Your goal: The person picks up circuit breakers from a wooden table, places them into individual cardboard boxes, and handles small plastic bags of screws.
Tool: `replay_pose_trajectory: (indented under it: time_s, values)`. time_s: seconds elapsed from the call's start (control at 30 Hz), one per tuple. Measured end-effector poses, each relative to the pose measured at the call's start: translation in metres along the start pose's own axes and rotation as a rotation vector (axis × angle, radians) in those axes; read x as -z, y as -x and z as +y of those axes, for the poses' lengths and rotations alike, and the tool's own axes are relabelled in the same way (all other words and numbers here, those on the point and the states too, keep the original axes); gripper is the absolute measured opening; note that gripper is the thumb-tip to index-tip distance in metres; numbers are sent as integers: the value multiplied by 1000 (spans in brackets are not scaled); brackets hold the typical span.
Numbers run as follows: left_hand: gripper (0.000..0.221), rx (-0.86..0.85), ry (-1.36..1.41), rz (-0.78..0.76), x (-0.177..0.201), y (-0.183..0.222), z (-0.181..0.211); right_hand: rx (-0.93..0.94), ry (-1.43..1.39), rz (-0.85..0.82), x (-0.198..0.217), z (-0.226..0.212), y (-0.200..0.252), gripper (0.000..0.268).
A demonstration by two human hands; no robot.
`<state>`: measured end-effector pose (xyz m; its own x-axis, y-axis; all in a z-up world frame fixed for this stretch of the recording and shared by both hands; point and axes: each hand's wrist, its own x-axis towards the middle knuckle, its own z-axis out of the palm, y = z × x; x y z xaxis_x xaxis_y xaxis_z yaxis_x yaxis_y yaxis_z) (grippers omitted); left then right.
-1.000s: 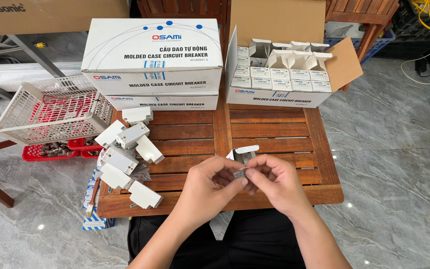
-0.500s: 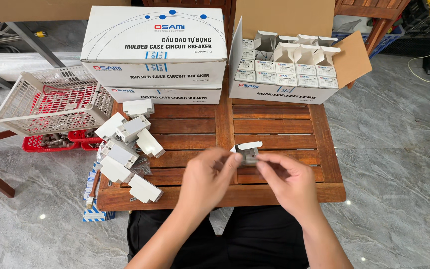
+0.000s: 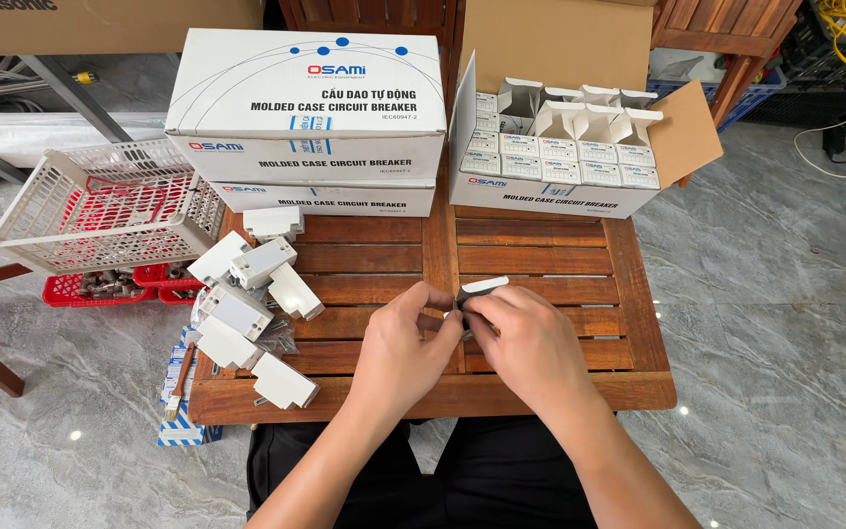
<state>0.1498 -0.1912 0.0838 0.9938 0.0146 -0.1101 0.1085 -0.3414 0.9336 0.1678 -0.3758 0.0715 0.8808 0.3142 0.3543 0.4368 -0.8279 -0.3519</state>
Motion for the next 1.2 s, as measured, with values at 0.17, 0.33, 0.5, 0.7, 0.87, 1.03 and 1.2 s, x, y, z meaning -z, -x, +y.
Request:
replay_pose_trajectory:
  time_s: [0.17,0.33,0.5,0.7,0.87,1.03,1.2]
  values:
    - [23,28,4,-25,2,-1,-1,-24,21,-118,14,-1,-8,7]
    - [23,-11,27,-24,-5,-6,-12,-87,76,-180,9,-5,-12,10]
    - [21,-93,12,-9,-4,-7,-11,-116,127,-319,16,-6,-17,19]
    - [19,-71,31,30,-7,-5,-13,-314,-448,39,25,28,-5,18]
    - [31,-5,-42,-14,-14,-8,-1,-387,-679,-67,7,43,5,59]
    - [33,7,-106,-18,-16,-7,-3,-195,-710,-94,10,46,6,43]
    - [32,-337,-297,-86,-14,-9,-31,19,-616,53,0,54,7,17]
